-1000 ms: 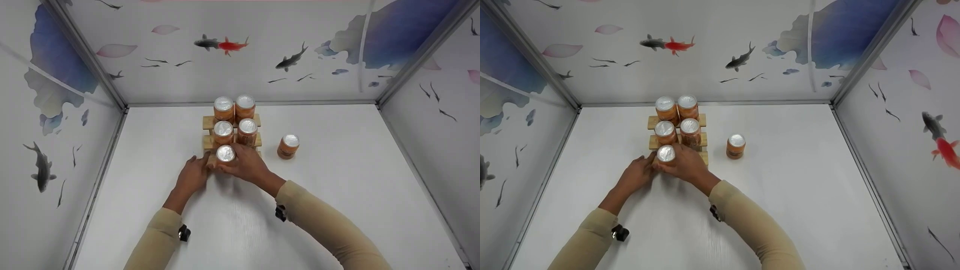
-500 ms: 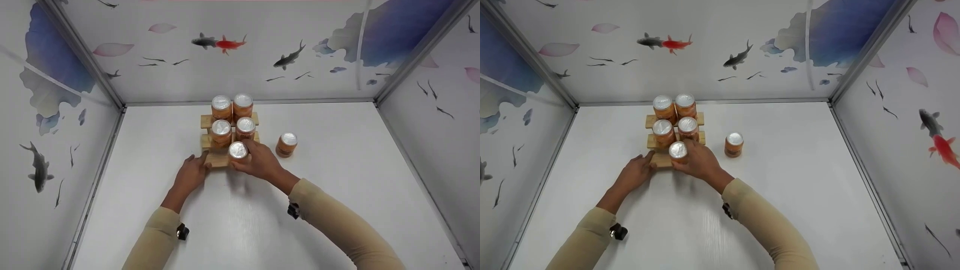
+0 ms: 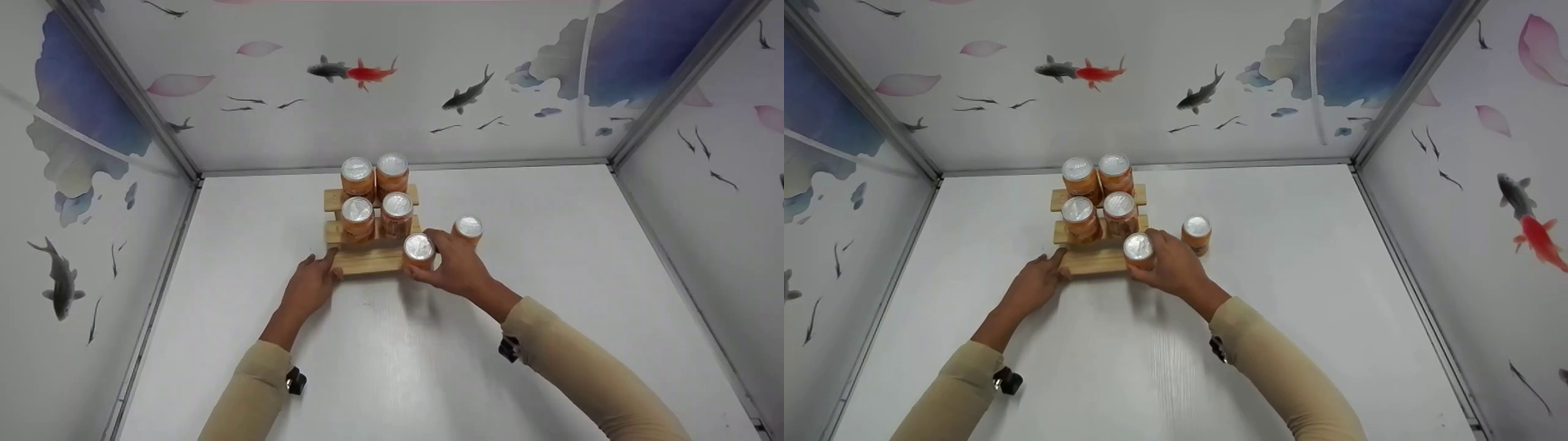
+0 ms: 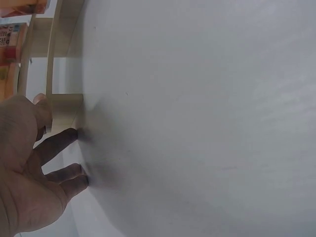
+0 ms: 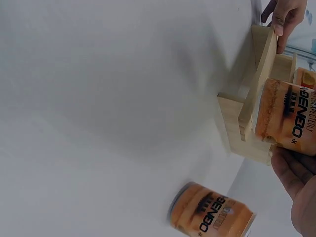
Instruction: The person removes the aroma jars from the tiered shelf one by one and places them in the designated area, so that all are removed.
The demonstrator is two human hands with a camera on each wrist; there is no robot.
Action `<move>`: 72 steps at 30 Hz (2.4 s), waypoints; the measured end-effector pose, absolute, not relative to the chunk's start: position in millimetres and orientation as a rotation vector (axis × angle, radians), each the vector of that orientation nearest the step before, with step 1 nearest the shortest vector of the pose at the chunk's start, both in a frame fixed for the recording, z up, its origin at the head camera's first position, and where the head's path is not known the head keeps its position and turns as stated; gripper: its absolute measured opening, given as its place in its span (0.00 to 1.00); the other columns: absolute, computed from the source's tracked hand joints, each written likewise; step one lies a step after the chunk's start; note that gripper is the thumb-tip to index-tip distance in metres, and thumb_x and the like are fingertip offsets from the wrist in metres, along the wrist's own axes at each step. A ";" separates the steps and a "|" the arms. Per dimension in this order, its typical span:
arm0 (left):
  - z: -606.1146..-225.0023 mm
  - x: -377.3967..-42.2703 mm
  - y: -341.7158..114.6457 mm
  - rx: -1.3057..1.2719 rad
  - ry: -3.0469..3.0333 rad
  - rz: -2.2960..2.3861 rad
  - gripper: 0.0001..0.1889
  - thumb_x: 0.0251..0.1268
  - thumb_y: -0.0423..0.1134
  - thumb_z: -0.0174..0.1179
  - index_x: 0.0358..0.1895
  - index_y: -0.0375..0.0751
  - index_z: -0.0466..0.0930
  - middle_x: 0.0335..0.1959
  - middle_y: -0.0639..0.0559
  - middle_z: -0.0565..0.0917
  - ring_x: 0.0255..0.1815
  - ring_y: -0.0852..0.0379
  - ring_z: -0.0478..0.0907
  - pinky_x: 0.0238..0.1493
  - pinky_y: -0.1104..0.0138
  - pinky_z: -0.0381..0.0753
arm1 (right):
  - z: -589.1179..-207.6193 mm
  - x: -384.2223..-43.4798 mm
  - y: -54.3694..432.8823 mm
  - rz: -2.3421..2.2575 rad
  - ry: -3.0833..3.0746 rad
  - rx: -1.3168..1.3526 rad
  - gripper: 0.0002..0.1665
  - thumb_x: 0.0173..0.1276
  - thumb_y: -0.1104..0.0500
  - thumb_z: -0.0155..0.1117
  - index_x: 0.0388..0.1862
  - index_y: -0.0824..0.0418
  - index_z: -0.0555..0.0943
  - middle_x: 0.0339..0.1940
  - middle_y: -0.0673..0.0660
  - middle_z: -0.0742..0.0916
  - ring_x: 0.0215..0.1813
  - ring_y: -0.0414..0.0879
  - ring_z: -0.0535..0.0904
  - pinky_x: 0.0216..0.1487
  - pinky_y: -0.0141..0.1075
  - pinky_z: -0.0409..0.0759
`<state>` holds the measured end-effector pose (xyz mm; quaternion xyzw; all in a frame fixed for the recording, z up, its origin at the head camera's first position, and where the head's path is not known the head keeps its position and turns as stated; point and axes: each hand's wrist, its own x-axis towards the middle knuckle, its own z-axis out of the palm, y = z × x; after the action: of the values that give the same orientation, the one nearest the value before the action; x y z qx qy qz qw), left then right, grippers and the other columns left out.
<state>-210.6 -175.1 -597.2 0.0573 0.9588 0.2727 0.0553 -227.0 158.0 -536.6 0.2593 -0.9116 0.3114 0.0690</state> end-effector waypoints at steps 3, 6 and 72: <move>-596.5 -210.6 -175.0 0.167 2.910 0.829 0.31 0.91 0.53 0.52 0.87 0.44 0.67 0.75 0.37 0.82 0.83 0.25 0.70 0.80 0.36 0.73 | -536.0 -226.5 168.4 0.941 -2.749 0.761 0.38 0.63 0.46 0.88 0.65 0.63 0.82 0.54 0.59 0.92 0.50 0.51 0.89 0.50 0.50 0.90; -595.0 -209.8 -174.4 0.168 2.909 0.834 0.31 0.91 0.53 0.52 0.87 0.44 0.67 0.76 0.37 0.81 0.83 0.25 0.70 0.80 0.35 0.73 | -535.6 -226.1 179.1 0.935 -2.760 0.728 0.39 0.63 0.46 0.88 0.64 0.62 0.82 0.52 0.59 0.92 0.48 0.52 0.89 0.49 0.50 0.90; -597.6 -212.8 -178.4 0.129 2.858 0.796 0.30 0.92 0.51 0.49 0.88 0.48 0.63 0.82 0.41 0.76 0.87 0.29 0.66 0.85 0.37 0.67 | -566.6 -261.6 306.5 0.969 -2.917 0.276 0.37 0.74 0.55 0.80 0.72 0.73 0.75 0.62 0.73 0.88 0.62 0.67 0.87 0.62 0.62 0.88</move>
<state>-212.8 -178.4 -597.6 0.0433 0.9589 0.2671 0.0857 -261.6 306.5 -566.6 0.0895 -0.9448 0.3139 0.0274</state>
